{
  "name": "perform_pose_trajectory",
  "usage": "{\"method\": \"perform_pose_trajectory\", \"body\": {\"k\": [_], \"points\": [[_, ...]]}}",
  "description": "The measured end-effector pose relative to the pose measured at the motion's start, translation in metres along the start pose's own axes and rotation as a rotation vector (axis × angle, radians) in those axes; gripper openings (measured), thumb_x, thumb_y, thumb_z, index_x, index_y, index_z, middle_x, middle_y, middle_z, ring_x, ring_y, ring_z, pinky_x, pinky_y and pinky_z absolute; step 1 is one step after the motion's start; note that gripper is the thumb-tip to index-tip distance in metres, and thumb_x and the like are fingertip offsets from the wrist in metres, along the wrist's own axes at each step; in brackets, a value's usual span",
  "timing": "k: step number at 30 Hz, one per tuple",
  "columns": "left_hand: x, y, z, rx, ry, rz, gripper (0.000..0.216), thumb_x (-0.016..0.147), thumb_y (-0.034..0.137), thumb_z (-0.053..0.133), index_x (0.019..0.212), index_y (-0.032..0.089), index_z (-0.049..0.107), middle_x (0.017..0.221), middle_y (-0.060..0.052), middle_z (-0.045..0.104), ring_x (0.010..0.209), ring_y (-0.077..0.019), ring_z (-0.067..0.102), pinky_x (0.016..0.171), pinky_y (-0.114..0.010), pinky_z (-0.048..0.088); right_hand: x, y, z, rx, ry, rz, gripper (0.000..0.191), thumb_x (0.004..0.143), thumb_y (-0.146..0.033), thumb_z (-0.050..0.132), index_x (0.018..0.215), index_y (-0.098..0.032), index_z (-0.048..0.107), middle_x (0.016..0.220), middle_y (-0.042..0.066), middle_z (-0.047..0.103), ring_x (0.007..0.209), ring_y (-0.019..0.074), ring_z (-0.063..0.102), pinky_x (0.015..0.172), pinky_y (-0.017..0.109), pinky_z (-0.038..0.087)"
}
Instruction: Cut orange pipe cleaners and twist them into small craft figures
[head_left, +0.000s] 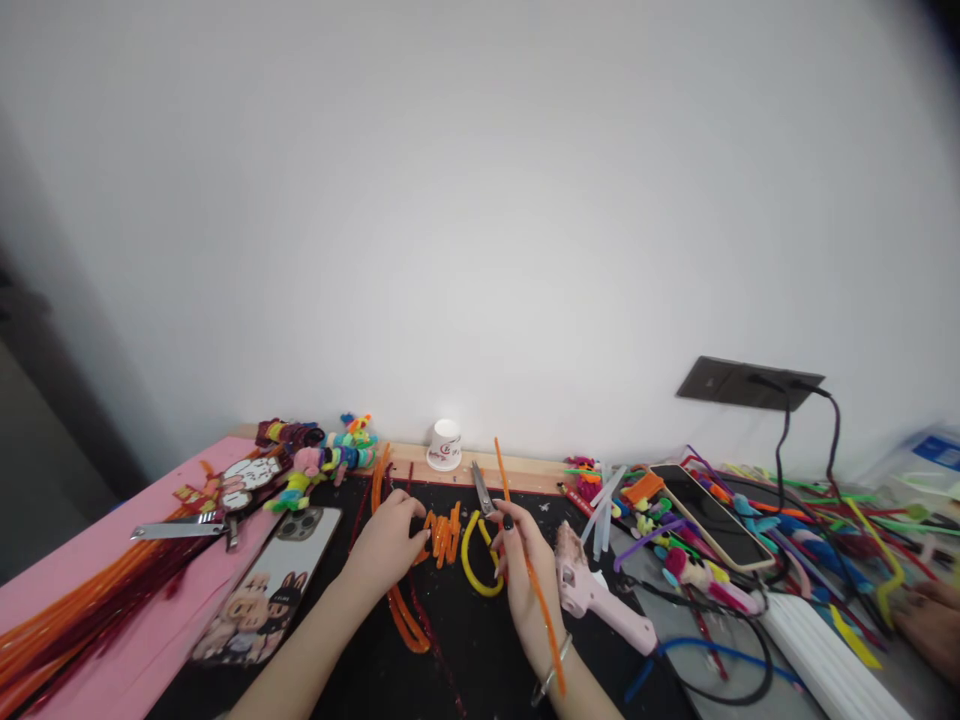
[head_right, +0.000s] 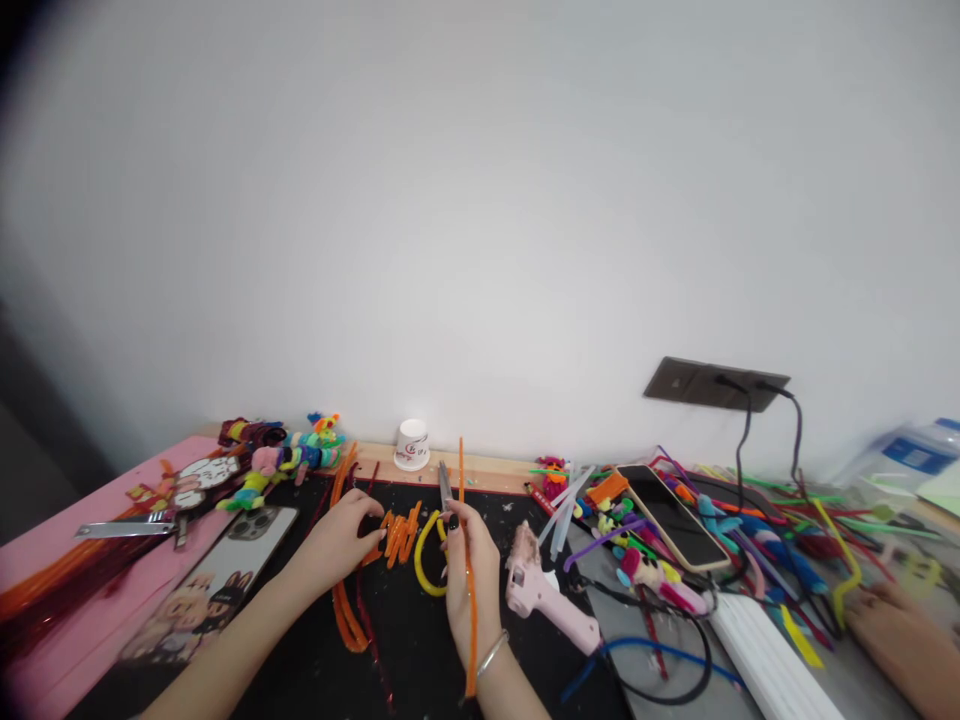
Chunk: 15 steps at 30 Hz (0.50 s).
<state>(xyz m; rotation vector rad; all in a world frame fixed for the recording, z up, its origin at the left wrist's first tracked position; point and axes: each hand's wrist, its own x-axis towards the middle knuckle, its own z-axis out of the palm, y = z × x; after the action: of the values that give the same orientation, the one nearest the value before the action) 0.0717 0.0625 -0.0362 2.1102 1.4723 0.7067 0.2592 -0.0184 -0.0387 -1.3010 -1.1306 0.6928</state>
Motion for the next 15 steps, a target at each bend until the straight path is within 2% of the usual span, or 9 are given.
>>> {"method": "perform_pose_trajectory", "body": {"k": [2,5,8,10,12,15], "points": [[-0.001,0.000,0.004,0.024,-0.009,0.001,0.006,0.075,0.017,0.056,0.074,0.017,0.061,0.095,-0.009,0.061,0.087,-0.0224,0.062,0.080,-0.031,0.045,-0.001,0.000,0.001,-0.006,-0.014,0.019,0.041,0.093,-0.045,0.045,0.115,-0.016,0.062,0.079,0.005,0.062,0.053,0.0138,0.049,0.046,0.025,0.043],[-0.002,0.003,0.005,-0.039,0.052,0.013,0.010,0.078,0.017,0.052,0.070,0.019,0.057,0.086,-0.007,0.062,0.082,-0.0214,0.062,0.077,-0.031,0.044,-0.002,-0.003,0.004,0.028,-0.030,0.012,0.042,0.091,-0.041,0.045,0.121,-0.014,0.059,0.091,0.008,0.064,0.055,0.0129,0.051,0.045,0.024,0.043],[-0.001,0.006,0.001,-0.285,0.182,-0.035,0.010,0.085,0.026,0.049,0.078,0.020,0.054,0.078,-0.004,0.066,0.070,-0.0193,0.061,0.071,-0.030,0.044,-0.002,-0.007,0.005,0.084,-0.031,0.011,0.051,0.089,-0.039,0.045,0.134,-0.017,0.050,0.105,0.011,0.065,0.063,0.0150,0.056,0.046,0.023,0.045],[0.000,0.008,-0.002,-0.533,0.244,-0.063,0.014,0.087,0.035,0.050,0.086,0.021,0.051,0.076,-0.003,0.069,0.060,-0.0162,0.058,0.067,-0.029,0.045,-0.003,-0.010,0.004,0.098,-0.036,0.024,0.050,0.087,-0.039,0.046,0.133,-0.019,0.052,0.114,0.012,0.064,0.073,0.0177,0.060,0.051,0.024,0.049],[0.000,0.012,-0.003,-0.790,0.254,-0.096,0.023,0.085,0.042,0.057,0.091,0.020,0.051,0.076,-0.002,0.071,0.056,-0.0137,0.057,0.063,-0.027,0.045,-0.004,-0.013,0.003,0.083,-0.037,0.036,0.043,0.087,-0.039,0.048,0.124,-0.020,0.060,0.110,0.011,0.066,0.073,0.0181,0.061,0.056,0.026,0.050],[-0.001,0.018,-0.002,-1.117,0.188,-0.236,0.036,0.074,0.041,0.071,0.096,0.017,0.056,0.078,-0.004,0.073,0.062,-0.0124,0.061,0.063,-0.024,0.048,-0.006,-0.014,0.001,0.074,-0.012,0.021,0.026,0.086,-0.040,0.056,0.094,-0.018,0.067,0.077,0.003,0.063,0.059,0.0155,0.055,0.054,0.026,0.046]]}}
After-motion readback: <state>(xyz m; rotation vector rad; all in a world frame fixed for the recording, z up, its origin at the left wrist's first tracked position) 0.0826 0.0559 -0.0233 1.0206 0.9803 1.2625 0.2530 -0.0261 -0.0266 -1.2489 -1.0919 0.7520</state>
